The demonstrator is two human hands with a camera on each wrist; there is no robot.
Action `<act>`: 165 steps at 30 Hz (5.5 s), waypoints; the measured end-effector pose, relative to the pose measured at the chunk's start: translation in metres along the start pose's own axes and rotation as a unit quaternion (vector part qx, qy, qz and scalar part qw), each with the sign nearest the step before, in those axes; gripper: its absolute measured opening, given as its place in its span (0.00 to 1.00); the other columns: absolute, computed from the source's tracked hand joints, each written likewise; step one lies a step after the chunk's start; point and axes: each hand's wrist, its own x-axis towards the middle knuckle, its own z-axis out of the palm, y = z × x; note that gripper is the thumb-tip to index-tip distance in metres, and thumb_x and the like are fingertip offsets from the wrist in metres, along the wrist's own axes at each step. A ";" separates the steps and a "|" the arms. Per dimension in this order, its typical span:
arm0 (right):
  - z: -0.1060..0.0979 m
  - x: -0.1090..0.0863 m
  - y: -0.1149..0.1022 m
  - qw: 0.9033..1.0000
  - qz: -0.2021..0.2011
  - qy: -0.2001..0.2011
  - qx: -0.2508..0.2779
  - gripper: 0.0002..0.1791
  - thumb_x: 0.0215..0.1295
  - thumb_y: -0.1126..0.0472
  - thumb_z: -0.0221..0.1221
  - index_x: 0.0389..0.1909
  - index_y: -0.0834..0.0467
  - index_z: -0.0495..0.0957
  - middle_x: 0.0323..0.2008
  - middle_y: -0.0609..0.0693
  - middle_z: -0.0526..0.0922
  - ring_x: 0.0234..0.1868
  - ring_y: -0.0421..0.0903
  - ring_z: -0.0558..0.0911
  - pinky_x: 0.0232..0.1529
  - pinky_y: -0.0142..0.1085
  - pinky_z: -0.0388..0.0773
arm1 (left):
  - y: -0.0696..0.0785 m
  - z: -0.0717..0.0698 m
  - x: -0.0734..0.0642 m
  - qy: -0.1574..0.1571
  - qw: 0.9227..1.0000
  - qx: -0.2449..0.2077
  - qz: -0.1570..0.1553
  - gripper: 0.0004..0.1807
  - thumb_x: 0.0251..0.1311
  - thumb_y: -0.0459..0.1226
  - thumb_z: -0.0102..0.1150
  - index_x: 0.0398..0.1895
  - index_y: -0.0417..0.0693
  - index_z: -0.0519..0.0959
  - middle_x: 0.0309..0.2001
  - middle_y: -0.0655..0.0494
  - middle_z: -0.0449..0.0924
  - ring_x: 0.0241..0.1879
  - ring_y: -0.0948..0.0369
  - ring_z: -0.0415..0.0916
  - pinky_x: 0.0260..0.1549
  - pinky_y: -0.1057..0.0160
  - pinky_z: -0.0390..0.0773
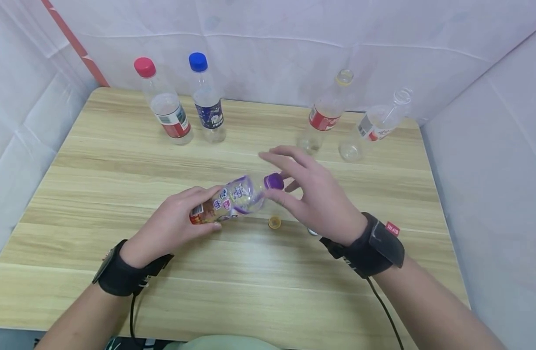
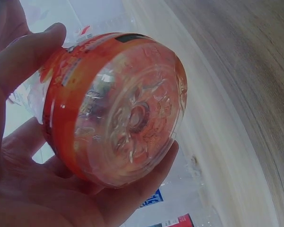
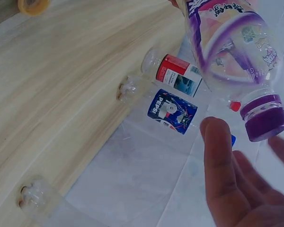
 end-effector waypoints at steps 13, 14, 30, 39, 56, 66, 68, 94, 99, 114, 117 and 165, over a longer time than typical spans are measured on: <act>-0.004 0.002 0.003 0.999 -0.019 -0.022 0.041 0.15 0.64 0.69 0.71 0.48 0.50 0.86 0.47 0.38 0.84 0.46 0.34 0.81 0.43 0.25 0.82 | -0.001 0.001 0.000 0.003 1.000 0.008 0.005 0.42 0.56 0.45 0.80 0.75 0.61 0.73 0.51 0.59 0.81 0.42 0.62 0.77 0.42 0.62 0.81; -0.005 0.002 0.003 0.998 -0.033 -0.022 0.046 0.17 0.62 0.70 0.72 0.48 0.50 0.86 0.48 0.39 0.84 0.48 0.34 0.80 0.44 0.26 0.83 | -0.001 0.001 0.000 0.003 1.000 0.008 0.004 0.42 0.55 0.44 0.81 0.75 0.61 0.73 0.51 0.58 0.81 0.42 0.62 0.77 0.42 0.62 0.81; -0.004 0.005 0.003 0.992 0.107 -0.045 0.041 0.21 0.79 0.53 0.58 0.68 0.50 0.78 0.43 0.46 0.88 0.30 0.37 0.85 0.35 0.33 0.83 | 0.001 0.005 0.001 -0.002 1.000 0.008 0.007 0.41 0.57 0.46 0.79 0.75 0.62 0.72 0.50 0.59 0.81 0.43 0.63 0.78 0.44 0.62 0.82; 0.004 0.005 -0.002 0.991 0.125 -0.034 0.032 0.10 0.78 0.51 0.60 0.48 0.50 0.84 0.31 0.43 0.84 0.24 0.39 0.81 0.31 0.33 0.78 | 0.002 0.005 0.001 -0.002 1.000 0.018 0.008 0.41 0.57 0.47 0.79 0.75 0.62 0.72 0.50 0.59 0.81 0.42 0.63 0.77 0.42 0.63 0.82; 0.005 0.001 -0.001 1.000 -0.017 -0.003 -0.004 0.26 0.62 0.63 0.74 0.62 0.52 0.81 0.58 0.45 0.83 0.49 0.36 0.84 0.48 0.29 0.85 | 0.000 0.004 0.001 0.003 1.000 0.006 0.002 0.42 0.57 0.45 0.80 0.75 0.64 0.72 0.52 0.58 0.82 0.43 0.62 0.78 0.43 0.62 0.82; 0.003 0.002 -0.002 0.995 0.096 -0.015 0.026 0.13 0.76 0.56 0.62 0.56 0.54 0.83 0.40 0.46 0.86 0.30 0.39 0.82 0.33 0.32 0.81 | 0.000 0.004 0.001 0.006 1.000 0.010 0.002 0.42 0.56 0.45 0.80 0.75 0.63 0.73 0.51 0.58 0.82 0.43 0.62 0.78 0.42 0.62 0.81; 0.003 0.002 -0.002 0.996 0.083 -0.012 0.023 0.09 0.75 0.57 0.64 0.50 0.53 0.85 0.38 0.44 0.86 0.31 0.38 0.81 0.33 0.29 0.79 | 0.000 0.004 0.000 0.005 1.000 0.010 0.001 0.42 0.56 0.45 0.80 0.75 0.63 0.73 0.51 0.58 0.81 0.43 0.62 0.78 0.42 0.62 0.82; 0.017 0.002 0.034 0.984 0.098 -0.060 0.133 0.12 0.63 0.66 0.73 0.45 0.54 0.84 0.44 0.45 0.87 0.46 0.41 0.87 0.49 0.32 0.86 | -0.003 -0.005 0.000 0.044 0.998 -0.037 -0.018 0.42 0.56 0.45 0.80 0.74 0.58 0.73 0.52 0.56 0.82 0.44 0.60 0.78 0.42 0.60 0.83; 0.047 0.007 0.033 0.986 0.095 -0.115 0.071 0.11 0.58 0.60 0.78 0.38 0.49 0.85 0.36 0.40 0.87 0.39 0.42 0.84 0.42 0.37 0.85 | -0.003 -0.005 0.000 0.047 0.998 -0.040 -0.019 0.42 0.55 0.45 0.81 0.75 0.59 0.73 0.51 0.55 0.82 0.44 0.60 0.78 0.41 0.60 0.83; 0.118 0.022 0.029 0.979 0.047 -0.184 0.073 0.39 0.50 0.71 0.77 0.65 0.58 0.77 0.58 0.53 0.84 0.58 0.51 0.83 0.67 0.48 0.77 | -0.003 -0.005 -0.001 0.044 0.997 -0.052 -0.025 0.43 0.56 0.44 0.81 0.75 0.62 0.72 0.50 0.56 0.81 0.43 0.60 0.77 0.39 0.60 0.81; 0.123 0.022 0.028 0.978 0.050 -0.191 0.063 0.38 0.50 0.71 0.77 0.66 0.59 0.76 0.59 0.54 0.84 0.60 0.54 0.83 0.69 0.50 0.75 | -0.003 -0.004 -0.002 0.042 0.997 -0.054 -0.029 0.43 0.56 0.44 0.80 0.75 0.63 0.72 0.50 0.57 0.81 0.42 0.60 0.77 0.39 0.60 0.81; 0.087 0.036 -0.012 0.935 0.136 -0.033 0.327 0.41 0.64 0.64 0.72 0.76 0.53 0.65 0.67 0.51 0.77 0.63 0.50 0.80 0.56 0.44 0.85 | 0.008 0.006 0.007 0.086 0.986 -0.136 -0.043 0.49 0.57 0.49 0.78 0.80 0.57 0.62 0.72 0.56 0.72 0.68 0.57 0.74 0.66 0.47 0.77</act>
